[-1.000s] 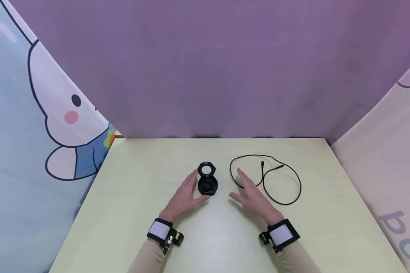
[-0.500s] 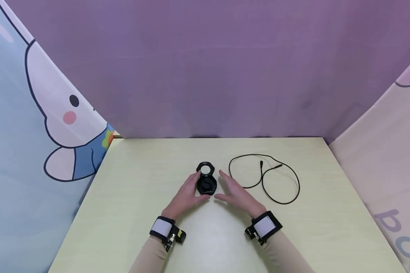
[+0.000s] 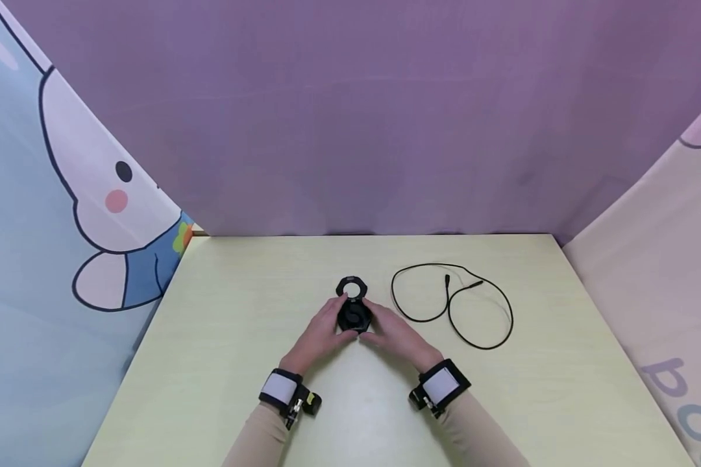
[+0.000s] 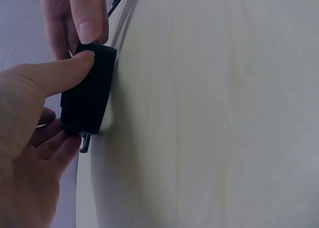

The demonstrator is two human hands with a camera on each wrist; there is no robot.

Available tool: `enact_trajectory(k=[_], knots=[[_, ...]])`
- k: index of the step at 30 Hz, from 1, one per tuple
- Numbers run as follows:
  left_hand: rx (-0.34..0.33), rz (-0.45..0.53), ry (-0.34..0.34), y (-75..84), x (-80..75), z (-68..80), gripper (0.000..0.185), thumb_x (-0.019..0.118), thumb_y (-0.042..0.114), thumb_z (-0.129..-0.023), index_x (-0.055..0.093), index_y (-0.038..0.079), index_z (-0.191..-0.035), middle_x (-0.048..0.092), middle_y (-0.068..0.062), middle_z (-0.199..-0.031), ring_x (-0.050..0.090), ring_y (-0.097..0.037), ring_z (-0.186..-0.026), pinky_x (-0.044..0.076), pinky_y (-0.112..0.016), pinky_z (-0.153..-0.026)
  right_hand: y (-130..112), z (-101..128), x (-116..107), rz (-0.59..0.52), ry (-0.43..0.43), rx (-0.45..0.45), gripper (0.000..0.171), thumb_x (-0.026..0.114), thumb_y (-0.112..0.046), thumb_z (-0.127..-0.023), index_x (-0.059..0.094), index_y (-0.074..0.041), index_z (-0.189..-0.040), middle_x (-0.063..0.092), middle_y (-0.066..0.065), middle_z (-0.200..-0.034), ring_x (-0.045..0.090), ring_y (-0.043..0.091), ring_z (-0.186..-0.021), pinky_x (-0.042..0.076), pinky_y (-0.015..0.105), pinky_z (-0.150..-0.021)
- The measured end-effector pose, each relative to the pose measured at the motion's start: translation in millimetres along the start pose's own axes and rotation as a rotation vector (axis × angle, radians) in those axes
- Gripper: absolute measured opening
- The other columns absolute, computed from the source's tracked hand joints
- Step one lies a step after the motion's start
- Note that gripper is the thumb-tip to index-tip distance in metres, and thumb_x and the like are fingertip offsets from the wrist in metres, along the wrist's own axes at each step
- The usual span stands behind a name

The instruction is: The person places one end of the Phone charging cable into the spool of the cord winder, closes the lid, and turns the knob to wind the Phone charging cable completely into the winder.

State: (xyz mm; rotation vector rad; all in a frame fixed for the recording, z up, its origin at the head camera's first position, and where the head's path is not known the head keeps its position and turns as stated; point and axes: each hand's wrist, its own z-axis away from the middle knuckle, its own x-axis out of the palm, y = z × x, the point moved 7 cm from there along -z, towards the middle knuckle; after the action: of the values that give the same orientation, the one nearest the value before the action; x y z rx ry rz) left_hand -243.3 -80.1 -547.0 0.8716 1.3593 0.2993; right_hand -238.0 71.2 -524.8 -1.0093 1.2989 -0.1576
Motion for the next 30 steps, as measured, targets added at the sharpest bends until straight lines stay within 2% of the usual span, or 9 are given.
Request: enact_trajectory(k=[8, 19, 30], knots=[[0.026, -0.005, 0.003, 6.1, 3.8, 1.3, 0.088, 0.080, 0.029, -0.092, 0.032, 0.002, -0.160, 0.044, -0.015, -0.158, 0.044, -0.034, -0.145, 0.037, -0.050, -0.119, 1, 7, -5, 0.032, 0.052, 0.014, 0.070, 0.079, -0.012, -0.092, 0.045, 0.007, -0.150, 0.054, 0.027, -0.147, 0.053, 0.040, -0.137, 0.042, 0.052, -0.116], [0.070, -0.007, -0.003, 23.4, 11.7, 4.9, 0.088, 0.079, 0.031, -0.092, 0.032, 0.003, -0.160, 0.043, -0.016, -0.159, 0.045, -0.036, -0.144, 0.038, -0.050, -0.118, 4, 23, -14, 0.050, 0.039, 0.081, 0.070, 0.079, -0.017, -0.092, 0.047, 0.003, -0.151, 0.053, 0.022, -0.150, 0.050, 0.037, -0.140, 0.039, 0.050, -0.118], [0.082, -0.028, -0.017, 32.5, 23.8, 7.2, 0.088, 0.079, 0.034, -0.092, 0.032, 0.004, -0.161, 0.045, -0.012, -0.158, 0.047, -0.032, -0.144, 0.039, -0.046, -0.119, 5, 39, -22, 0.088, 0.056, 0.060, 0.069, 0.081, -0.014, -0.090, 0.049, 0.004, -0.148, 0.056, 0.022, -0.148, 0.054, 0.037, -0.137, 0.042, 0.051, -0.115]])
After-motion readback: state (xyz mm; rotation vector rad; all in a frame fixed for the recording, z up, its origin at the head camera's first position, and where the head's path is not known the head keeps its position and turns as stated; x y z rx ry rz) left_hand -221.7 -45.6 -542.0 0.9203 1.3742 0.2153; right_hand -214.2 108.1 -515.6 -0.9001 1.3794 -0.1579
